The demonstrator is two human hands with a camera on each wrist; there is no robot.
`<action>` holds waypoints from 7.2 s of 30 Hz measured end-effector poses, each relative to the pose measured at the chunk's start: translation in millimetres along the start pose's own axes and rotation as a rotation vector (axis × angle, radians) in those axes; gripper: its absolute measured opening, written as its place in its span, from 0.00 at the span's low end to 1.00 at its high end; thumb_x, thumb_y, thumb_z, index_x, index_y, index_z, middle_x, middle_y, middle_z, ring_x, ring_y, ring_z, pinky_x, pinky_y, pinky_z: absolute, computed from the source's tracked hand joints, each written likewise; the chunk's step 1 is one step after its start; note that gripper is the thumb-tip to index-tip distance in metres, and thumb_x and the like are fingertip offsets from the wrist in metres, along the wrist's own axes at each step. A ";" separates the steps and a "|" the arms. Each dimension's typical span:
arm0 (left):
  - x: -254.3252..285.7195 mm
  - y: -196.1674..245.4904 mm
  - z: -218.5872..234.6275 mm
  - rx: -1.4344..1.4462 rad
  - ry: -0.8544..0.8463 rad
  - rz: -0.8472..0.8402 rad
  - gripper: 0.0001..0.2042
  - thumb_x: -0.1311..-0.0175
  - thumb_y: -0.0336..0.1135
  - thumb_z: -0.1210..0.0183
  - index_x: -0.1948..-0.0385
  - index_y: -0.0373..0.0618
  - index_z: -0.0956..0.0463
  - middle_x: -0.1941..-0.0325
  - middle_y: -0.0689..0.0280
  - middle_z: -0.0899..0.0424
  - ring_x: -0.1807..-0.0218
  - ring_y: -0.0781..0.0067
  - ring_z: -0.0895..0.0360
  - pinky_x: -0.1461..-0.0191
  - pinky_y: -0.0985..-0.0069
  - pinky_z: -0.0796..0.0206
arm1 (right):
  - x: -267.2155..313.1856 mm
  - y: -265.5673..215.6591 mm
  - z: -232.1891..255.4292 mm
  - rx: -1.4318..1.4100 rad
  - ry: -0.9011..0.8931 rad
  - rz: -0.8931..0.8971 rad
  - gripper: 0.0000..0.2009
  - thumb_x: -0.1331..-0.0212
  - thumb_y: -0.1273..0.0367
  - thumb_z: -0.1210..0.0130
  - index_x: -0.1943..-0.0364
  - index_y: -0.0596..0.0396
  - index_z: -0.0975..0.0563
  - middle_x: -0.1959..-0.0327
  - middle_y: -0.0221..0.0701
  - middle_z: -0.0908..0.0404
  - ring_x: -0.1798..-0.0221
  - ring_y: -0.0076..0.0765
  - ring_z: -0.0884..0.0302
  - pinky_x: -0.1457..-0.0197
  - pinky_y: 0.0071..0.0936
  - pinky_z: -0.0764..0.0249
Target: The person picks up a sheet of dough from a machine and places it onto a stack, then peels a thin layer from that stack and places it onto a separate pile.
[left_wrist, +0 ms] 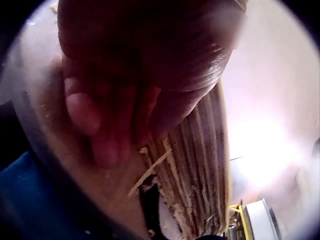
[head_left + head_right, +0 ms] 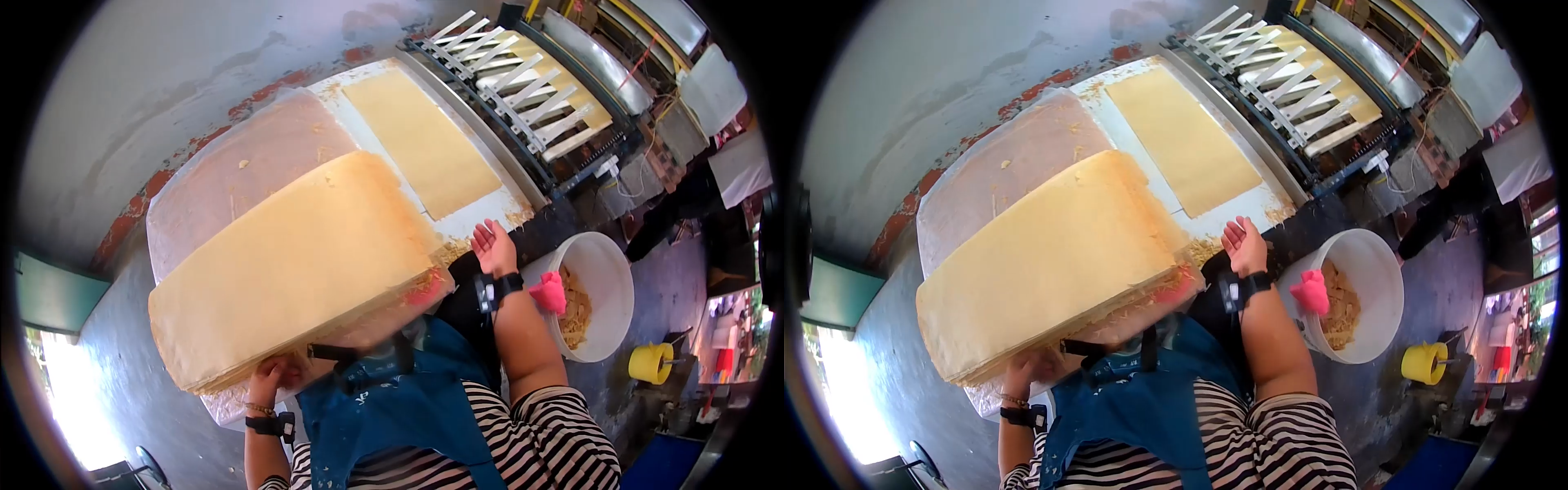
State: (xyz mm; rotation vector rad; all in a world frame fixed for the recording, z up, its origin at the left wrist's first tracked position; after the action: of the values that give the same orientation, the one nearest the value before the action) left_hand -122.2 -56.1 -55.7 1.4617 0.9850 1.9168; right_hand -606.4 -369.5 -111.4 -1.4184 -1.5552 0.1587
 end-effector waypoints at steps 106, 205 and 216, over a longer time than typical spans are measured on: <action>45.4 93.3 106.3 -0.665 1.214 -0.441 0.12 0.41 0.35 0.37 0.57 0.46 0.22 0.58 0.60 0.18 0.56 0.61 0.20 0.53 0.67 0.29 | 118.8 -0.6 -177.4 1.001 -0.452 0.118 0.17 0.36 0.58 0.44 0.52 0.56 0.22 0.65 0.27 0.18 0.69 0.19 0.22 0.70 0.16 0.26; 31.9 20.8 145.6 0.606 0.874 -0.050 0.15 0.37 0.46 0.40 0.64 0.41 0.19 0.75 0.68 0.19 0.81 0.79 0.25 0.82 0.84 0.34 | 233.7 122.1 -312.9 1.451 -1.470 1.463 0.18 0.54 0.65 0.35 0.56 0.53 0.21 0.55 0.36 0.21 0.49 0.45 0.27 0.42 0.41 0.33; 49.9 23.6 111.3 0.293 0.776 0.031 0.21 0.36 0.51 0.41 0.73 0.37 0.21 0.84 0.66 0.21 0.85 0.78 0.25 0.83 0.82 0.36 | 269.9 191.1 -267.0 1.652 -1.661 1.388 0.34 0.60 0.63 0.31 0.43 0.54 0.28 0.41 0.38 0.30 0.37 0.42 0.34 0.37 0.39 0.35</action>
State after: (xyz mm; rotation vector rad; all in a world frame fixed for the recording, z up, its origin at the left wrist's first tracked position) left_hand -28.4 -5.9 8.5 0.8417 1.6361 2.5019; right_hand -240.6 -222.4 47.3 -0.3370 -0.2978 3.0399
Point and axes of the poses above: each hand's wrist, its own x-axis away from the middle knuckle, its own z-axis out of the back of the hand, y = z × x, the point moved 2 cm from there along -x, towards the middle knuckle
